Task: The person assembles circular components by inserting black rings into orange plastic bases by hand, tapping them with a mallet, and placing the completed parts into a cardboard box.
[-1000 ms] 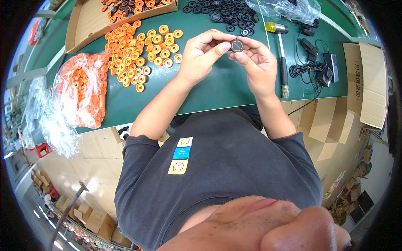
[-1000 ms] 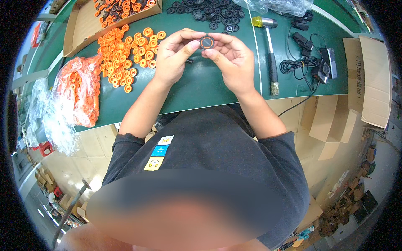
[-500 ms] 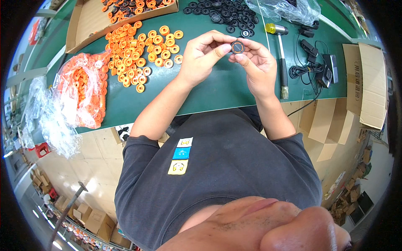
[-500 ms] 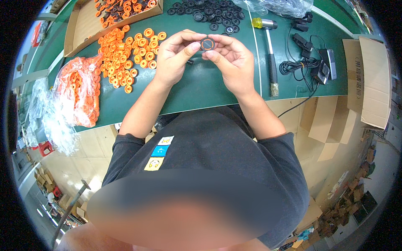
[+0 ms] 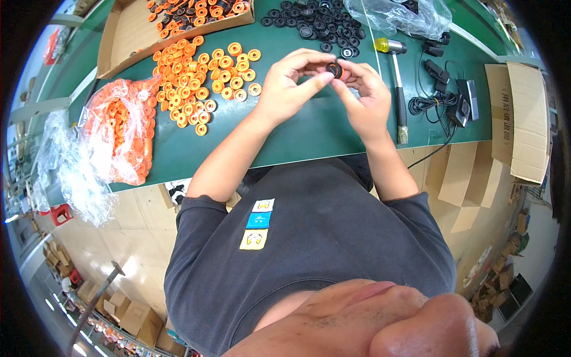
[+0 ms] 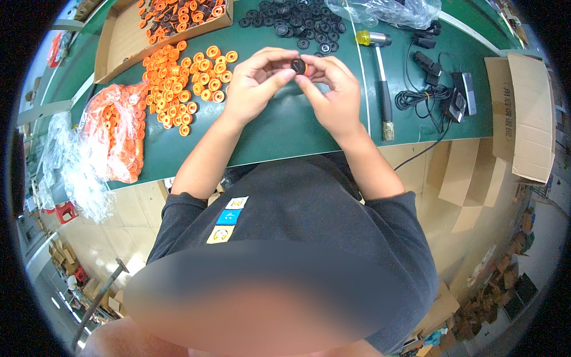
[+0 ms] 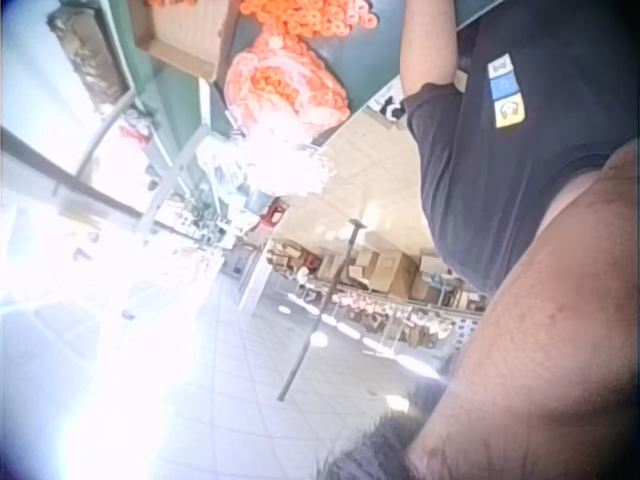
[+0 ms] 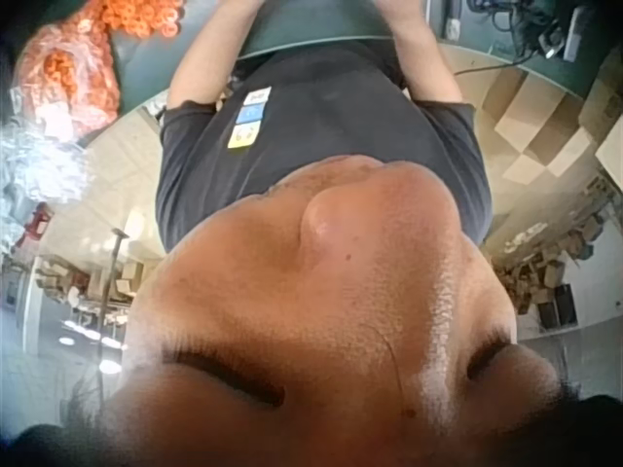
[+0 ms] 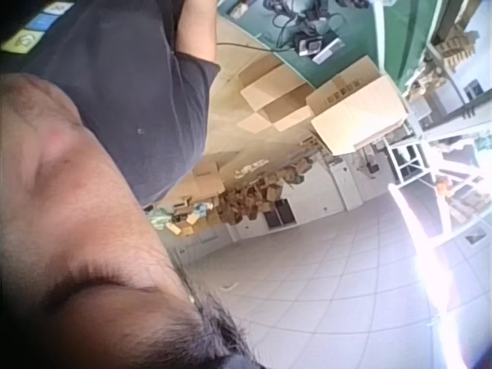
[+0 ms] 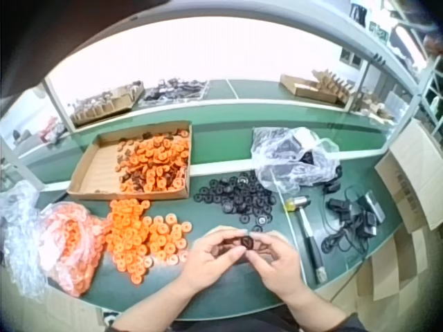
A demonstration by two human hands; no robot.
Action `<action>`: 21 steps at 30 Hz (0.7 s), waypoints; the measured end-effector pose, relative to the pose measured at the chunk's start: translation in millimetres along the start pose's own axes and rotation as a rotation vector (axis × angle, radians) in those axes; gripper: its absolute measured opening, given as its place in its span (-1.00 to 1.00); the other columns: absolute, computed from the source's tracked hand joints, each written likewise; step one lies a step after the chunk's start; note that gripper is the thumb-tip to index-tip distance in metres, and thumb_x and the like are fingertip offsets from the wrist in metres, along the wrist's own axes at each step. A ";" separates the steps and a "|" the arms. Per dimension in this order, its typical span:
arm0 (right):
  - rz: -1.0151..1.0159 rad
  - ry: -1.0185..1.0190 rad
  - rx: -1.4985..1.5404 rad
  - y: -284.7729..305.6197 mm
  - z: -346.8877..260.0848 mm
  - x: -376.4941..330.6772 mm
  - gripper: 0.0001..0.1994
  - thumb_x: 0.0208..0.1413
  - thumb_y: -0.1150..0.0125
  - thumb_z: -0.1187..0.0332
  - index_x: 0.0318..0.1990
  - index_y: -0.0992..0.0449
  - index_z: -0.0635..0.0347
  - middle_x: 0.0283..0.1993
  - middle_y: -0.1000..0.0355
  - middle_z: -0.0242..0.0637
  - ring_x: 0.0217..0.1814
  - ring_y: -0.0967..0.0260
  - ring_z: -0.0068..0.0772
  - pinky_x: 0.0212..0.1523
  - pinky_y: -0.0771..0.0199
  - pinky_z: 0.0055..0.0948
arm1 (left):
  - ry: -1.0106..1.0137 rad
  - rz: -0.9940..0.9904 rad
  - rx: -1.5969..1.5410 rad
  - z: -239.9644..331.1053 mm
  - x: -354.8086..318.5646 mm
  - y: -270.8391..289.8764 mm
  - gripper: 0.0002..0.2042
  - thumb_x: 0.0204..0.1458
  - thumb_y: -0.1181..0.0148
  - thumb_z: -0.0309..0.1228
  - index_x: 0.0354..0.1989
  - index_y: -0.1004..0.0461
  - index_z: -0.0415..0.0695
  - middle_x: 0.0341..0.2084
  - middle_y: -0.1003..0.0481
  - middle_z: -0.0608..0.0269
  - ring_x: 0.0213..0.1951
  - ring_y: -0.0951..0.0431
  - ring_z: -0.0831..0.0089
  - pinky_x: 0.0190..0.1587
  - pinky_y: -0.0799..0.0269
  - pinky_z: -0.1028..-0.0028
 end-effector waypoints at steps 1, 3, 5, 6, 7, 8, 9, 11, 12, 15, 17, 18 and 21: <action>0.001 0.005 0.000 2.1 0.4 0.3 -0.70 0.05 -0.34 0.60 -0.02 -0.54 0.33 -0.17 -0.51 -0.23 -0.18 -0.50 -0.47 -0.08 -0.56 -0.49 | 0.063 -0.022 0.046 -2.6 0.5 0.0 -0.70 0.11 -0.25 -0.59 0.03 -0.49 -0.31 -0.08 -0.49 0.21 -0.06 -0.52 0.50 0.07 -0.46 0.49; -0.067 0.124 -0.317 6.3 -0.1 0.0 -0.70 -0.06 -0.40 0.59 -0.11 -0.59 0.27 -0.19 -0.48 -0.18 -0.16 -0.51 -0.33 -0.12 -0.54 -0.42 | 0.193 -0.028 -0.010 -4.1 2.3 0.0 -0.70 0.10 -0.26 -0.59 0.03 -0.47 -0.32 -0.11 -0.50 0.20 -0.09 -0.53 0.50 0.06 -0.47 0.49; -0.088 0.188 -0.364 10.2 4.2 -1.2 -0.68 -0.10 -0.42 0.57 -0.12 -0.58 0.26 -0.18 -0.47 -0.16 -0.14 -0.50 -0.26 -0.12 -0.53 -0.39 | 0.348 -0.041 -0.064 -5.8 2.7 0.3 -0.69 0.08 -0.26 -0.58 0.00 -0.44 -0.35 -0.17 -0.55 0.19 -0.17 -0.57 0.53 0.00 -0.50 0.51; -0.113 0.243 -0.411 11.7 6.6 -2.0 -0.67 -0.14 -0.43 0.56 -0.13 -0.58 0.25 -0.18 -0.46 -0.14 -0.13 -0.49 -0.19 -0.12 -0.52 -0.35 | 0.338 -0.046 -0.059 -5.2 2.6 0.6 -0.69 0.08 -0.26 -0.58 0.00 -0.44 -0.35 -0.17 -0.55 0.19 -0.17 -0.57 0.53 0.00 -0.50 0.51; -0.127 0.223 -0.393 14.4 8.0 -3.0 -0.66 -0.17 -0.45 0.54 -0.16 -0.57 0.25 -0.18 -0.46 -0.13 -0.12 -0.48 -0.13 -0.11 -0.52 -0.30 | 0.403 -0.072 -0.058 -4.7 2.4 -0.2 -0.70 0.08 -0.24 -0.58 -0.01 -0.44 -0.34 -0.17 -0.55 0.20 -0.17 -0.57 0.55 -0.01 -0.49 0.53; -0.122 0.236 -0.399 16.6 6.3 -4.8 -0.66 -0.17 -0.45 0.54 -0.16 -0.57 0.25 -0.18 -0.46 -0.13 -0.12 -0.48 -0.13 -0.11 -0.52 -0.30 | 0.468 -0.097 -0.055 -3.5 1.2 -1.2 -0.71 0.08 -0.22 -0.57 -0.01 -0.45 -0.34 -0.17 -0.55 0.21 -0.17 -0.56 0.57 -0.02 -0.49 0.54; -0.170 0.233 -0.399 18.3 3.2 -7.8 -0.66 -0.17 -0.46 0.54 -0.15 -0.58 0.25 -0.18 -0.46 -0.13 -0.13 -0.48 -0.14 -0.12 -0.51 -0.31 | 0.501 -0.113 -0.025 -0.1 -3.3 -2.9 -0.72 0.09 -0.19 -0.56 -0.01 -0.45 -0.34 -0.18 -0.55 0.25 -0.18 -0.56 0.60 -0.04 -0.48 0.57; -0.253 0.232 -0.385 22.4 -5.4 -16.8 -0.65 -0.16 -0.47 0.52 -0.13 -0.57 0.25 -0.18 -0.46 -0.13 -0.14 -0.48 -0.14 -0.13 -0.51 -0.32 | 0.512 -0.128 -0.078 2.6 -18.4 -5.3 -0.74 0.13 -0.20 -0.54 -0.02 -0.46 -0.33 -0.17 -0.56 0.25 -0.18 -0.57 0.60 -0.03 -0.48 0.57; -0.271 0.245 -0.389 23.2 -12.8 -22.0 -0.65 -0.16 -0.47 0.51 -0.14 -0.57 0.25 -0.20 -0.46 -0.14 -0.16 -0.48 -0.14 -0.14 -0.51 -0.31 | 0.538 -0.126 -0.102 7.2 -27.7 -7.7 -0.75 0.14 -0.21 -0.53 -0.03 -0.47 -0.33 -0.16 -0.56 0.24 -0.17 -0.57 0.59 -0.03 -0.48 0.56; -0.353 0.237 -0.312 24.4 -23.6 -40.4 -0.68 -0.14 -0.48 0.51 -0.17 -0.55 0.26 -0.23 -0.46 -0.15 -0.20 -0.48 -0.17 -0.19 -0.52 -0.33 | 0.638 -0.140 -0.172 16.6 -56.3 -9.9 -0.74 0.13 -0.26 -0.53 -0.02 -0.50 -0.32 -0.14 -0.59 0.16 -0.12 -0.59 0.53 0.02 -0.49 0.50; -0.395 0.175 -0.238 21.2 -24.5 -52.2 -0.69 -0.14 -0.49 0.50 -0.21 -0.53 0.26 -0.24 -0.45 -0.17 -0.22 -0.48 -0.20 -0.24 -0.52 -0.36 | 0.608 -0.102 -0.258 12.9 -78.2 -12.2 -0.78 0.16 -0.22 -0.55 -0.03 -0.51 -0.32 -0.17 -0.59 0.16 -0.13 -0.60 0.49 0.01 -0.51 0.49; -0.396 0.175 -0.233 19.0 -23.1 -54.7 -0.69 -0.14 -0.49 0.50 -0.21 -0.53 0.26 -0.24 -0.45 -0.17 -0.22 -0.48 -0.20 -0.24 -0.52 -0.36 | 0.615 -0.093 -0.263 12.8 -84.1 -12.1 -0.78 0.17 -0.21 -0.56 -0.02 -0.51 -0.32 -0.16 -0.59 0.15 -0.12 -0.60 0.48 0.02 -0.51 0.48; -0.453 0.122 -0.184 15.7 -15.2 -53.6 -0.70 -0.14 -0.49 0.51 -0.22 -0.53 0.27 -0.28 -0.43 -0.21 -0.25 -0.48 -0.31 -0.26 -0.52 -0.39 | 0.621 -0.005 -0.208 11.6 -90.4 -15.1 -0.76 0.10 -0.22 -0.60 -0.05 -0.49 -0.31 -0.19 -0.57 0.25 -0.17 -0.56 0.59 -0.04 -0.48 0.54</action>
Point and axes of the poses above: each hand's wrist, its own x-axis towards the middle knuckle, its own y-axis out of the back of the hand, z = x × y, the point moved 1 cm from there along x, towards the middle knuckle
